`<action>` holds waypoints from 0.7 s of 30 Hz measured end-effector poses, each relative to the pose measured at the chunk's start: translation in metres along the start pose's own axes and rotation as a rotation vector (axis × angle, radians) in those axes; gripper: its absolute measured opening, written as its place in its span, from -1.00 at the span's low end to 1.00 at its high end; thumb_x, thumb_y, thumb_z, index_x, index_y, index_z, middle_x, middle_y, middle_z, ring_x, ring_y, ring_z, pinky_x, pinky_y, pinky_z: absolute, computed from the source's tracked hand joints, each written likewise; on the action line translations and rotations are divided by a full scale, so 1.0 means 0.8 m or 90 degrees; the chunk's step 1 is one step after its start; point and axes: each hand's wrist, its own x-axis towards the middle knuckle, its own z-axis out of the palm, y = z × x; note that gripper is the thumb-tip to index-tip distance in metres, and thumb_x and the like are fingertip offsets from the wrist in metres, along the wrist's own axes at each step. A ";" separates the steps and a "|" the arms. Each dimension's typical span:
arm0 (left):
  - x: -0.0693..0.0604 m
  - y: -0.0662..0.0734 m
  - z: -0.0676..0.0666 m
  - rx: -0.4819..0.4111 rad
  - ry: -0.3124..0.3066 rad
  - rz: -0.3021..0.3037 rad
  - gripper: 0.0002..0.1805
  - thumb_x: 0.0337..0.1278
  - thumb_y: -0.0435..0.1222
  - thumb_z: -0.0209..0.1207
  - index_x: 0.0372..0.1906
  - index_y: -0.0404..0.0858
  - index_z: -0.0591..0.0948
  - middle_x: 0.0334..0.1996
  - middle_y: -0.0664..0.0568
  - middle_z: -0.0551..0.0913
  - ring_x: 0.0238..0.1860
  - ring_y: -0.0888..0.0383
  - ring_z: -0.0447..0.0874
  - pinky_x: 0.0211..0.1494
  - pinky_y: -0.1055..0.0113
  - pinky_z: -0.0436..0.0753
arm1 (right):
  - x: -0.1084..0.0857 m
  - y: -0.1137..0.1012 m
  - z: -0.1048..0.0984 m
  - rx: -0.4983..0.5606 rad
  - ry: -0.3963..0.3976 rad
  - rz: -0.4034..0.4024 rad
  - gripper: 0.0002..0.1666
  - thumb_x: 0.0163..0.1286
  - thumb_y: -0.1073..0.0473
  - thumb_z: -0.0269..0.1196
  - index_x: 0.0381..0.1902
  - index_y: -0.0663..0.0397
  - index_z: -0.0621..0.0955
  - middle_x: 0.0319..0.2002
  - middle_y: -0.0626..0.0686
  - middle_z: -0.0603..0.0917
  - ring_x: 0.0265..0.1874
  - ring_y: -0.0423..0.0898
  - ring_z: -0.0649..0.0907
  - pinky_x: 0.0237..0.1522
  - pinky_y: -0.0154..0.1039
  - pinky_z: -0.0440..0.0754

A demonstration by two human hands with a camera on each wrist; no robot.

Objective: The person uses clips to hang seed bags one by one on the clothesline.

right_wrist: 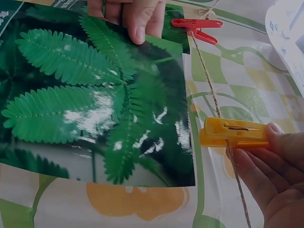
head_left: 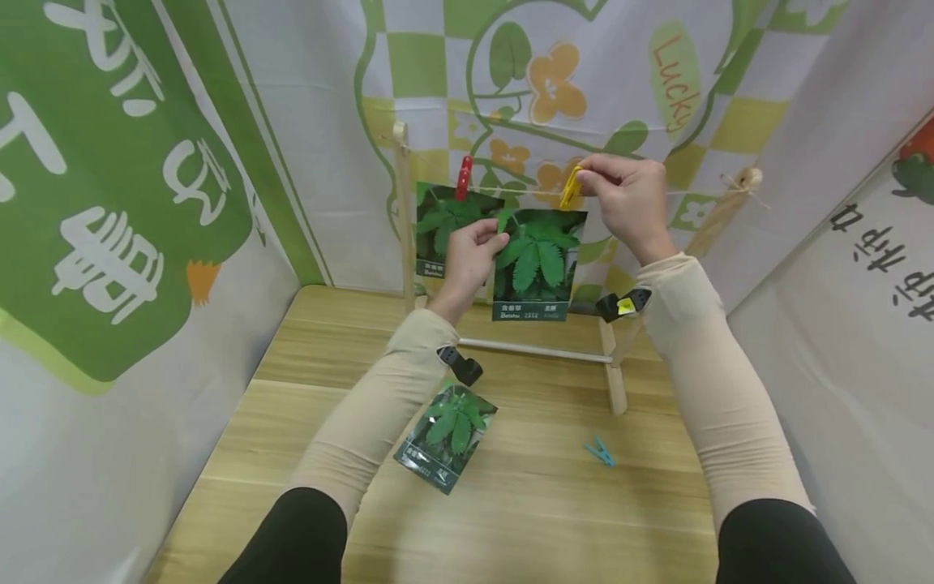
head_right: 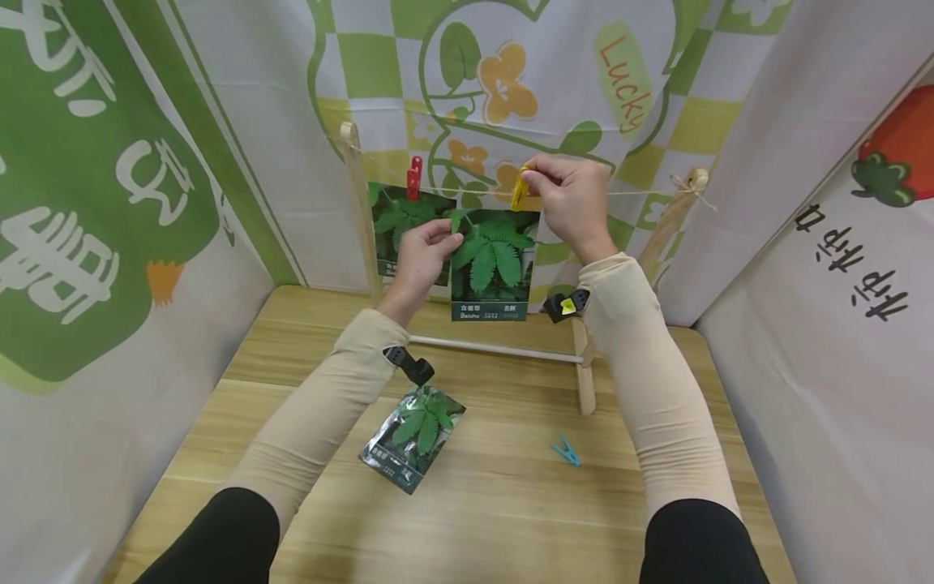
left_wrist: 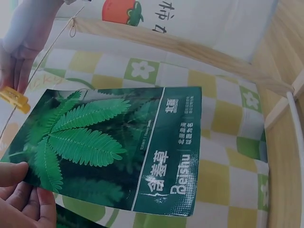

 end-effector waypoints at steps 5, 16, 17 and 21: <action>0.002 0.004 0.008 -0.009 -0.001 0.014 -0.66 0.29 -0.34 0.19 0.13 -0.32 0.60 0.00 -0.16 0.68 -0.09 0.17 0.62 -0.27 0.53 0.52 | -0.002 -0.001 0.002 -0.020 -0.017 -0.005 -0.79 0.33 0.26 0.28 -0.20 0.34 0.74 -0.18 0.29 0.76 -0.45 -0.45 0.67 -0.25 -0.50 0.68; 0.001 0.006 0.016 -0.011 -0.005 0.029 -0.62 0.30 -0.34 0.18 0.19 -0.33 0.56 0.04 -0.18 0.66 0.01 0.10 0.61 -0.13 0.47 0.56 | -0.003 0.002 0.003 -0.042 -0.073 0.042 -0.76 0.37 0.27 0.24 -0.11 0.33 0.71 -0.11 0.33 0.73 -0.40 -0.45 0.67 -0.19 -0.45 0.70; 0.001 0.006 0.016 -0.008 -0.006 0.029 -0.61 0.30 -0.34 0.18 0.20 -0.33 0.56 0.05 -0.17 0.65 0.05 0.08 0.60 -0.08 0.44 0.58 | -0.003 0.003 0.003 -0.045 -0.083 0.045 -0.75 0.38 0.27 0.24 -0.10 0.33 0.71 -0.11 0.33 0.73 -0.38 -0.44 0.67 -0.18 -0.46 0.70; 0.001 0.005 0.016 0.006 -0.009 0.030 -0.61 0.31 -0.32 0.17 0.20 -0.31 0.56 0.09 -0.15 0.65 0.12 0.05 0.59 0.12 0.31 0.60 | -0.003 0.007 0.002 -0.060 -0.115 0.049 -0.70 0.39 0.22 0.24 -0.03 0.31 0.68 -0.06 0.30 0.72 -0.30 -0.37 0.70 -0.16 -0.47 0.69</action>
